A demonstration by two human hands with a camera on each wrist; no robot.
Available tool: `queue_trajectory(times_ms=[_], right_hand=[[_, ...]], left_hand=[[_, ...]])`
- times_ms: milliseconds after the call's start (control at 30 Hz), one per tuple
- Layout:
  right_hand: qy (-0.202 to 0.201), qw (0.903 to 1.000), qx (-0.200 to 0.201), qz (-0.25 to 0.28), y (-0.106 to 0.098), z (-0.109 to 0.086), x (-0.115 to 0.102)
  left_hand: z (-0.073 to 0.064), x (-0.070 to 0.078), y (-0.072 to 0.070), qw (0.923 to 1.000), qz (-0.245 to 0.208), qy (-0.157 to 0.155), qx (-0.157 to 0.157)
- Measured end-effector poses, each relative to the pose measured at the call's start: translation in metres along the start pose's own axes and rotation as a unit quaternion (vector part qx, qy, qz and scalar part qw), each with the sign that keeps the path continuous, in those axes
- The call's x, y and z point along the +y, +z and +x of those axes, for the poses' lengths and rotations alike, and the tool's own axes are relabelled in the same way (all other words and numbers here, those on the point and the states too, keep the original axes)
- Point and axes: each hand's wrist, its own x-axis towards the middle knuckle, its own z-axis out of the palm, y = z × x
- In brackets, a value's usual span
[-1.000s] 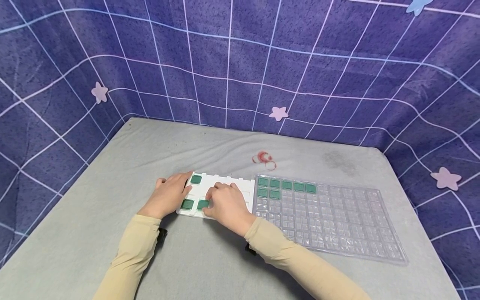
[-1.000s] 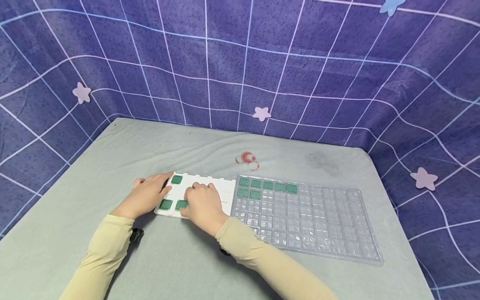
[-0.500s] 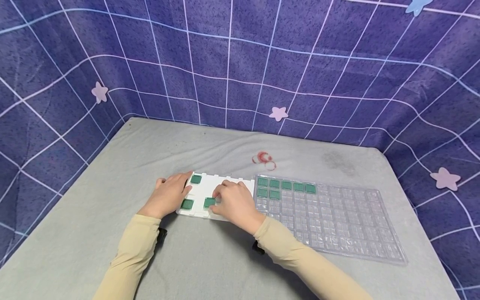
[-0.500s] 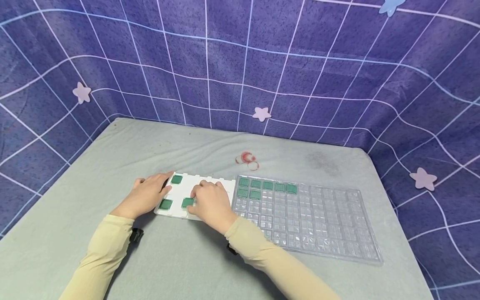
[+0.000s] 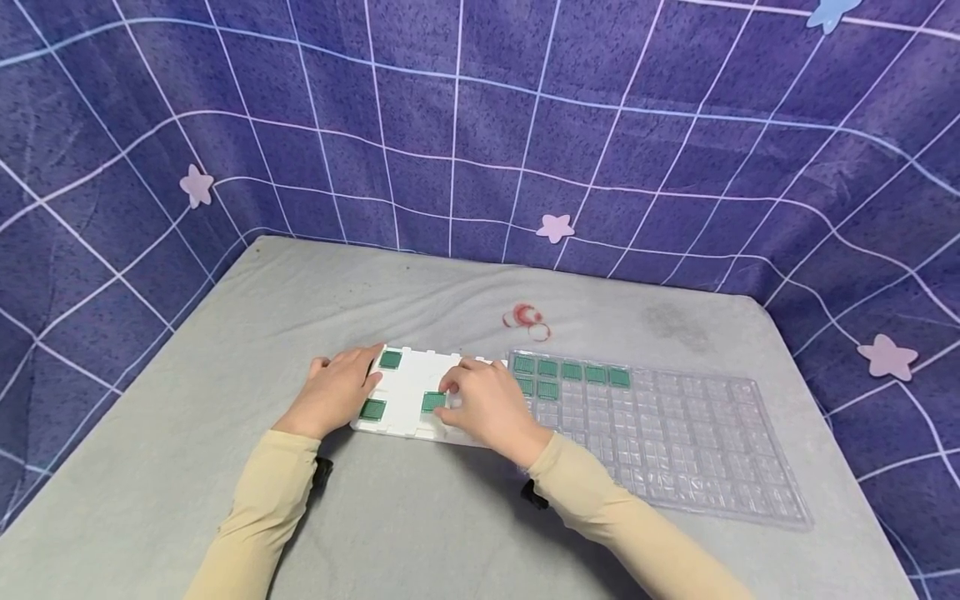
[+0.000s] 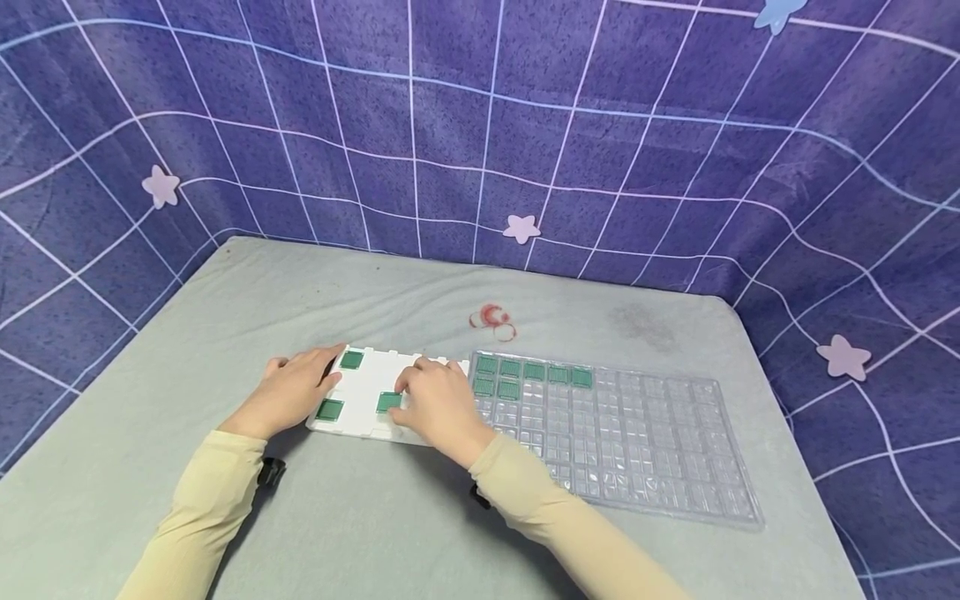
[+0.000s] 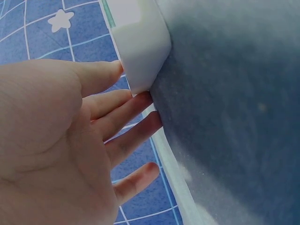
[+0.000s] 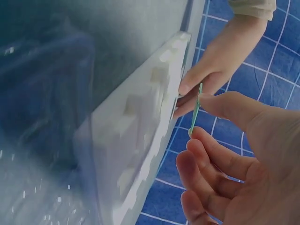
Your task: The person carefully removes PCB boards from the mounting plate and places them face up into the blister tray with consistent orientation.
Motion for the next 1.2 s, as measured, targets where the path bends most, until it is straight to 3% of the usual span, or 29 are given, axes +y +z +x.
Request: queue_trajectory(times_ms=[667,900,1200], right_hand=[[0.03,0.9986,0.028,0.033,-0.014,-0.019,0.047],[0.059,0.9971,0.033,0.036,-0.021,-0.029,0.069],[0.104,0.9937,0.01,0.041,-0.033,-0.043,0.104]], left_hand=[[-0.001,-0.002,0.001,1.0,0.002,-0.002,-0.003],[0.0,-0.002,0.001,1.0,0.0,-0.003,-0.002],[0.002,-0.001,0.002,1.0,0.001,-0.003,-0.004]])
